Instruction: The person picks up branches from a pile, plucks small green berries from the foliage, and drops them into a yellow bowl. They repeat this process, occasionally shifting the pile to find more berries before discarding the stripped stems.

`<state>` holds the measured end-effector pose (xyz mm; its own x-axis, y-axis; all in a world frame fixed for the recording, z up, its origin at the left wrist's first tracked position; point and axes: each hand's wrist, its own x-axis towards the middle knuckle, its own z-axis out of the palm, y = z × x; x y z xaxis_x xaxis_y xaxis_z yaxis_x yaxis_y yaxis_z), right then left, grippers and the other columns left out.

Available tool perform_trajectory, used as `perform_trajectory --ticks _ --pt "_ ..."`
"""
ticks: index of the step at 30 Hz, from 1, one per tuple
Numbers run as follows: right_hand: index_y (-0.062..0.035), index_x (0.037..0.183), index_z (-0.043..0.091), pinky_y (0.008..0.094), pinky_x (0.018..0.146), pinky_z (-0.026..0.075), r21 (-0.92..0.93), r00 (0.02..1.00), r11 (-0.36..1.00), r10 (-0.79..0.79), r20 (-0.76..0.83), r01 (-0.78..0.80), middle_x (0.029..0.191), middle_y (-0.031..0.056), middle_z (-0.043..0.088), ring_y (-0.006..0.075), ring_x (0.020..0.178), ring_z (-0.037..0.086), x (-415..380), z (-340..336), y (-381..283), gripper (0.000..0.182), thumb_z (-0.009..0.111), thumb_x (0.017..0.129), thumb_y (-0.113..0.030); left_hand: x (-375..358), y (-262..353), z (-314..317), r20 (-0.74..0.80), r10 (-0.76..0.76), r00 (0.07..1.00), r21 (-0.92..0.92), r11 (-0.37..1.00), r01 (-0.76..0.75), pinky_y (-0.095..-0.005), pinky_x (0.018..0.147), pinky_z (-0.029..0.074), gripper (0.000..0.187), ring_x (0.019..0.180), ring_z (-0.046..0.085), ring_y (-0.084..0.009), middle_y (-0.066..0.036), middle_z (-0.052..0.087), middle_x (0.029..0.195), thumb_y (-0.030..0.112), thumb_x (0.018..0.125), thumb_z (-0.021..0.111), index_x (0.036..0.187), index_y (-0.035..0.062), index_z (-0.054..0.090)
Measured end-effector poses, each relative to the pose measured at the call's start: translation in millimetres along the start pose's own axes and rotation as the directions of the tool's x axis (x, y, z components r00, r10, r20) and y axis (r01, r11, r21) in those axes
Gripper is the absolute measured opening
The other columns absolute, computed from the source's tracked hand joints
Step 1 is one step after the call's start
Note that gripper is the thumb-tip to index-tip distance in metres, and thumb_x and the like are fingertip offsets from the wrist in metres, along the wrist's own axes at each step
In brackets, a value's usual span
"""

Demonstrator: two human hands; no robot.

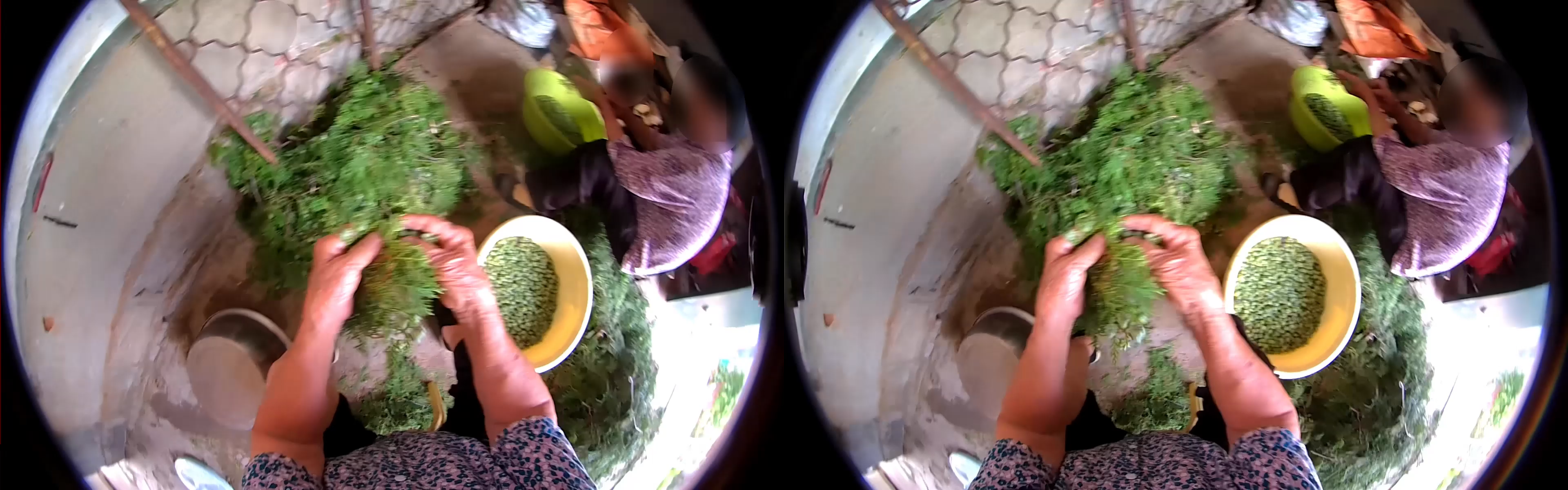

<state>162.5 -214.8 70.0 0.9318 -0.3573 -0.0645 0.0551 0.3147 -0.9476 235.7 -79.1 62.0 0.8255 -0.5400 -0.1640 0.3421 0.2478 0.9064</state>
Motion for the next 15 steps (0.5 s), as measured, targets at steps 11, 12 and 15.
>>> perform_trajectory --ticks 11,12,15 --pt "0.0003 0.099 0.059 0.0248 0.073 0.046 -0.371 0.984 0.913 -0.140 0.111 0.172 0.086 0.0053 0.061 0.0123 0.079 0.056 3.3 -4.0 4.4 0.022 0.064 0.079 -0.005 -3.0 -6.0 -3.2 0.034 0.069 0.997 0.144 0.987 -0.074 -0.0238 0.071 0.042 0.019 0.076 0.053 -0.0076 0.002 0.062 0.085 0.014 0.078 0.068 0.093 0.0026 0.064" --pt "-0.0007 0.100 0.058 0.0219 0.066 0.046 -0.414 0.959 0.865 -0.248 0.141 0.284 0.083 0.0023 0.061 0.0086 0.074 0.056 3.9 -5.5 5.8 0.023 0.065 0.080 -0.009 -0.2 -10.8 -9.6 0.081 0.086 0.993 0.160 0.982 -0.098 -0.0238 0.070 0.042 0.019 0.074 0.052 -0.0075 0.002 0.062 0.085 0.015 0.078 0.068 0.092 0.0020 0.063" --pt "-0.0044 0.099 0.060 0.0182 0.052 0.043 -0.050 0.959 0.966 0.256 0.119 -0.252 0.075 -0.0009 0.061 0.0043 0.062 0.054 -5.5 -9.0 -15.3 0.021 0.065 0.081 -0.015 -7.3 -6.6 0.4 0.065 0.088 0.994 0.128 0.987 -0.096 -0.0236 0.067 0.041 0.015 0.072 0.052 -0.0074 0.003 0.060 0.083 0.010 0.079 0.066 0.090 0.0012 0.063"
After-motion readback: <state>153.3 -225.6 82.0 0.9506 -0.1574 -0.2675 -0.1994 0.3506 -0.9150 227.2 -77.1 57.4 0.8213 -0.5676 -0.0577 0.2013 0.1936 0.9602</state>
